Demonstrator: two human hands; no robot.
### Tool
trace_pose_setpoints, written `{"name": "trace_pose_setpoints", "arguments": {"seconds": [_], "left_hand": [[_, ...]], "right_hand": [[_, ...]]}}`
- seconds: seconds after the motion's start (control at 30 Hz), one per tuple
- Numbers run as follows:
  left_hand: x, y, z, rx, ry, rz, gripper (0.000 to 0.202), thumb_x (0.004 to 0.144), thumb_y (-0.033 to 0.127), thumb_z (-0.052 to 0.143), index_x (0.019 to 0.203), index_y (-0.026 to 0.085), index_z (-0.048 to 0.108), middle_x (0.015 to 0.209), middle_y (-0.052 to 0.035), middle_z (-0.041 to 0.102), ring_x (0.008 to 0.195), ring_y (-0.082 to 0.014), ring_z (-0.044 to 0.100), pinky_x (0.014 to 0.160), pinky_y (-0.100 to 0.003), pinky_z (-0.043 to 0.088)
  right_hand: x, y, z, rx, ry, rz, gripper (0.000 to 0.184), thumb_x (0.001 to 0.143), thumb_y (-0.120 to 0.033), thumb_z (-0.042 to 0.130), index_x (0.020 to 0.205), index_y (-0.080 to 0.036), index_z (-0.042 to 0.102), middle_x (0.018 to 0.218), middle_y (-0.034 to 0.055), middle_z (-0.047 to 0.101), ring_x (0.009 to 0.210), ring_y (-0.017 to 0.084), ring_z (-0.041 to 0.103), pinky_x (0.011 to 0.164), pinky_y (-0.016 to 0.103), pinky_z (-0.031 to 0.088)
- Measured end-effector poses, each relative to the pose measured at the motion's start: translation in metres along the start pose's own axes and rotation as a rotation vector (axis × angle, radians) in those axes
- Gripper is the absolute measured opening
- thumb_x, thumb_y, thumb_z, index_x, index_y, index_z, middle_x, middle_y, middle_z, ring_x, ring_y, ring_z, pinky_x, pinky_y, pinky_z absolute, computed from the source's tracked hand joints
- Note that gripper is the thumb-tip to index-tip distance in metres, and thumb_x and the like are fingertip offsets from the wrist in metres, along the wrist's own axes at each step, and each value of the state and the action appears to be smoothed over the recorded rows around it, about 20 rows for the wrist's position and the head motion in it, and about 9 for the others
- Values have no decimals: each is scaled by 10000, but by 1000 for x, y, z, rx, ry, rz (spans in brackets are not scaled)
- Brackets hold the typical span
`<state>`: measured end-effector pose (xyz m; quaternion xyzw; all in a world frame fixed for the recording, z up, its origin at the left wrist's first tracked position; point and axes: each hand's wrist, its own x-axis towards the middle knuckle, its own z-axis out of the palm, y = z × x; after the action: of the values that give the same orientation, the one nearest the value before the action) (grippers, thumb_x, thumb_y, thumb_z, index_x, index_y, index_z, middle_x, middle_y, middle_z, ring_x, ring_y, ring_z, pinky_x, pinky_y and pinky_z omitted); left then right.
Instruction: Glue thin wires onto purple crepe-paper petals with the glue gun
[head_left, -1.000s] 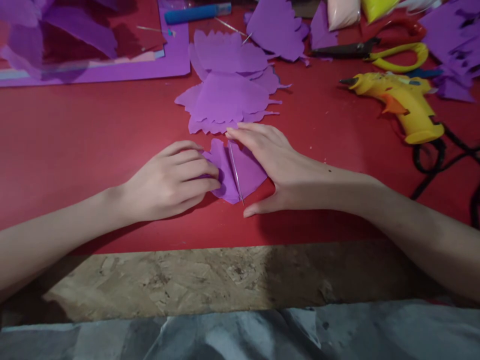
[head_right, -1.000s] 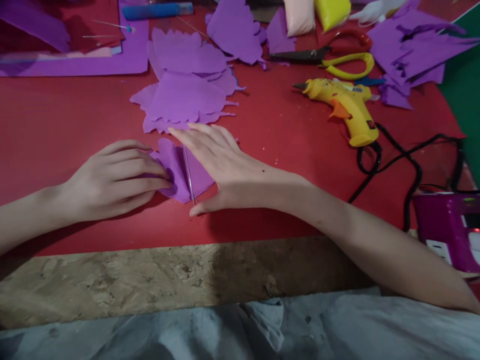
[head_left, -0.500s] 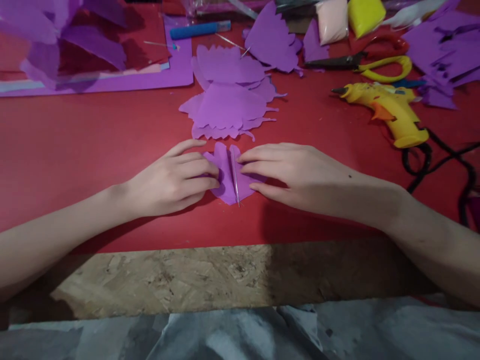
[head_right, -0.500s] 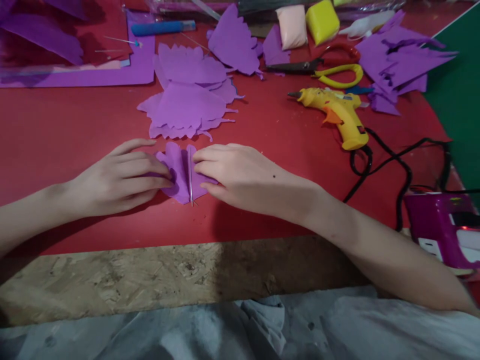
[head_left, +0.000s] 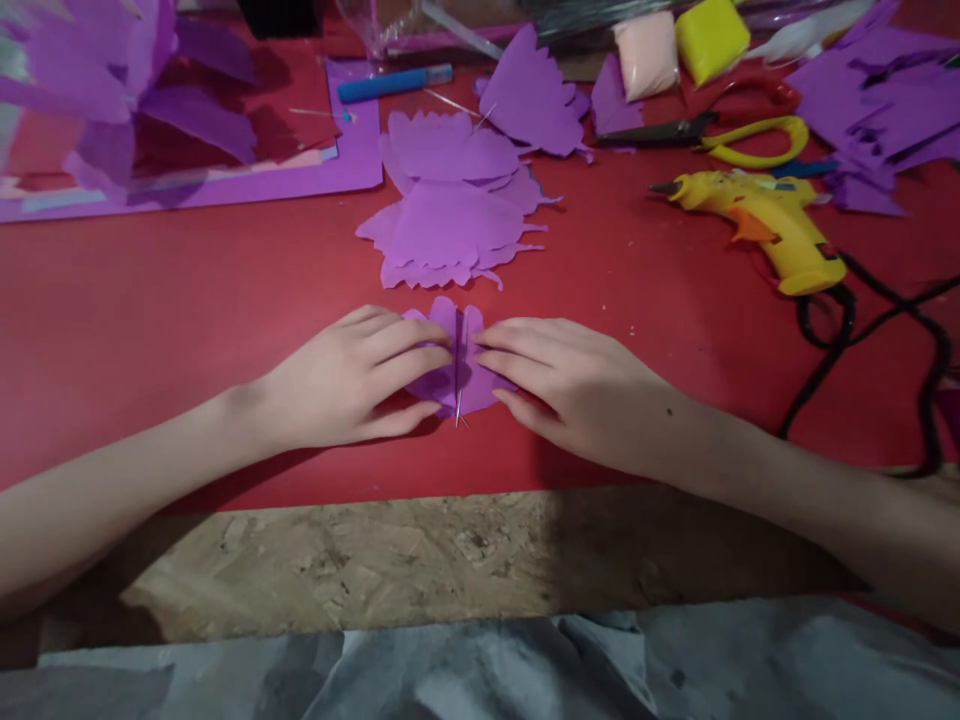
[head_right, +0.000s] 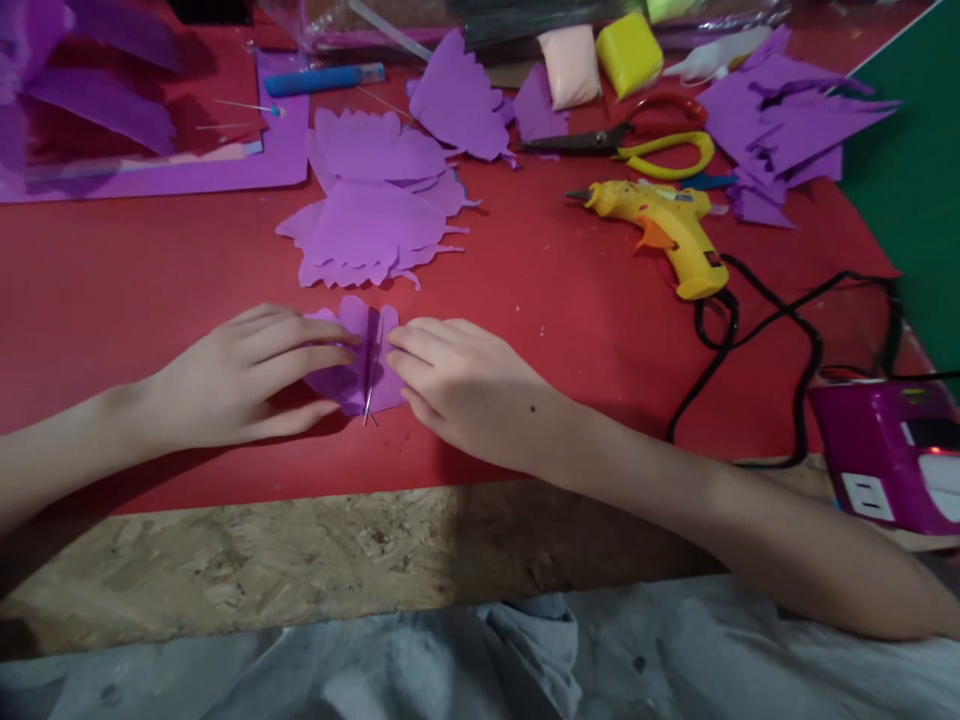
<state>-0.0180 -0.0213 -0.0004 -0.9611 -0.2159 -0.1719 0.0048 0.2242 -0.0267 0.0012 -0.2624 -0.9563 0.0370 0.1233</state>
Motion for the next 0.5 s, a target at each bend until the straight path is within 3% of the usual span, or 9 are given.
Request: {"name": "trace_pose_setpoints", "arguments": {"seconds": [0.2,0.5], "left_hand": [[8,0,5,19,-24,-33,524,970,506,408,1238,78,548,1211,-177,673,994,-248,687,844,-358,528],[16,1,5,76,-97,-23,533,934,564,454,1129,115,665,1144,-141,715,880,-240,692,793,-362,516]], "right_hand": [[0,1,3,15,62,0,358,908,-128,371,1046,-64,695,1116,156,681,1052,224,633,895,371,541],[-1,-1,2,-4,55,9,384,927,-128,335,1051,-72,695,1107,144,690,1031,214,643,866,360,550]]}}
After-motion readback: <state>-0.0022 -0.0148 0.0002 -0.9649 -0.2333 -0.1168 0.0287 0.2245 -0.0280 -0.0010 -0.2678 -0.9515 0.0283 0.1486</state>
